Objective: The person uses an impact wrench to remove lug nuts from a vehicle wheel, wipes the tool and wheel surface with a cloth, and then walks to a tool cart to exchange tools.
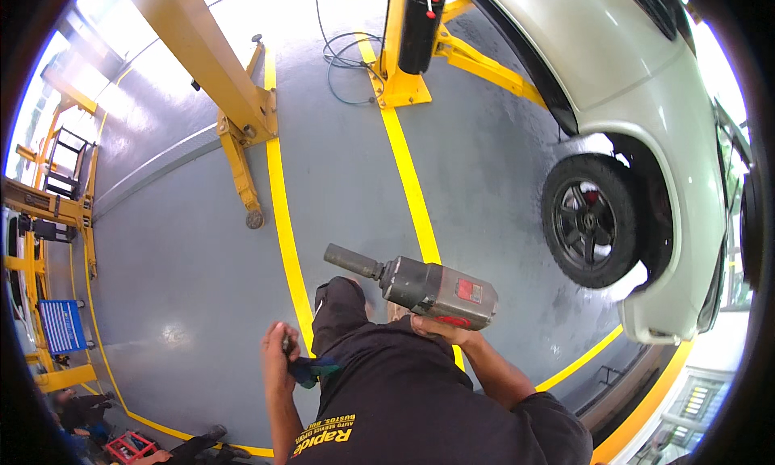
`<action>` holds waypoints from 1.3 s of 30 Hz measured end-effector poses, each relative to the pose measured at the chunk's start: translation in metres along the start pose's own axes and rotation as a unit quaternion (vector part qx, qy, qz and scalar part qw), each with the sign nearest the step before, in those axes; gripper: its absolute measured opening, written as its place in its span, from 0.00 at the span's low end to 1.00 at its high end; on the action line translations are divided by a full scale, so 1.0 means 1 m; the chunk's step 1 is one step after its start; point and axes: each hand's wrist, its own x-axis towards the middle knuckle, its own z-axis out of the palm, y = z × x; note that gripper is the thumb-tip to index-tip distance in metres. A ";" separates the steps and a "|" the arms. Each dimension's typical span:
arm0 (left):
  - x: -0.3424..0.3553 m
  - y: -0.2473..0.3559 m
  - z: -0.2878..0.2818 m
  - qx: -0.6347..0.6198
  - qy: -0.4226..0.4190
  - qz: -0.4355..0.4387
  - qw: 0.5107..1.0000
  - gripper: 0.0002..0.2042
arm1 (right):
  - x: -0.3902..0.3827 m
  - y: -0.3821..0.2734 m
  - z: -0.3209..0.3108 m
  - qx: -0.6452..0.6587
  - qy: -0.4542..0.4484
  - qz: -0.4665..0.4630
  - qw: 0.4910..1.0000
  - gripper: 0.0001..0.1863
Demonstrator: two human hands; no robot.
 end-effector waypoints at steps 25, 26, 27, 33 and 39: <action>0.848 0.551 0.270 0.027 -0.120 -0.043 0.992 0.14 | 0.887 -0.293 -0.083 0.232 -0.009 -0.057 0.971 0.15; 0.873 0.562 0.279 -0.016 -0.122 -0.077 0.989 0.15 | 0.922 -0.303 -0.085 0.210 0.012 -0.031 0.977 0.16; 0.889 0.581 0.291 -0.062 -0.105 -0.104 0.987 0.15 | 0.959 -0.319 -0.084 0.220 0.012 -0.020 0.975 0.16; 1.027 0.707 0.331 -0.133 -0.072 -0.067 0.986 0.16 | 1.193 -0.427 -0.101 0.231 -0.059 0.049 0.970 0.15; 1.228 0.819 0.373 -0.087 -0.143 -0.051 0.985 0.10 | 1.411 -0.470 -0.110 0.241 -0.066 0.047 0.967 0.15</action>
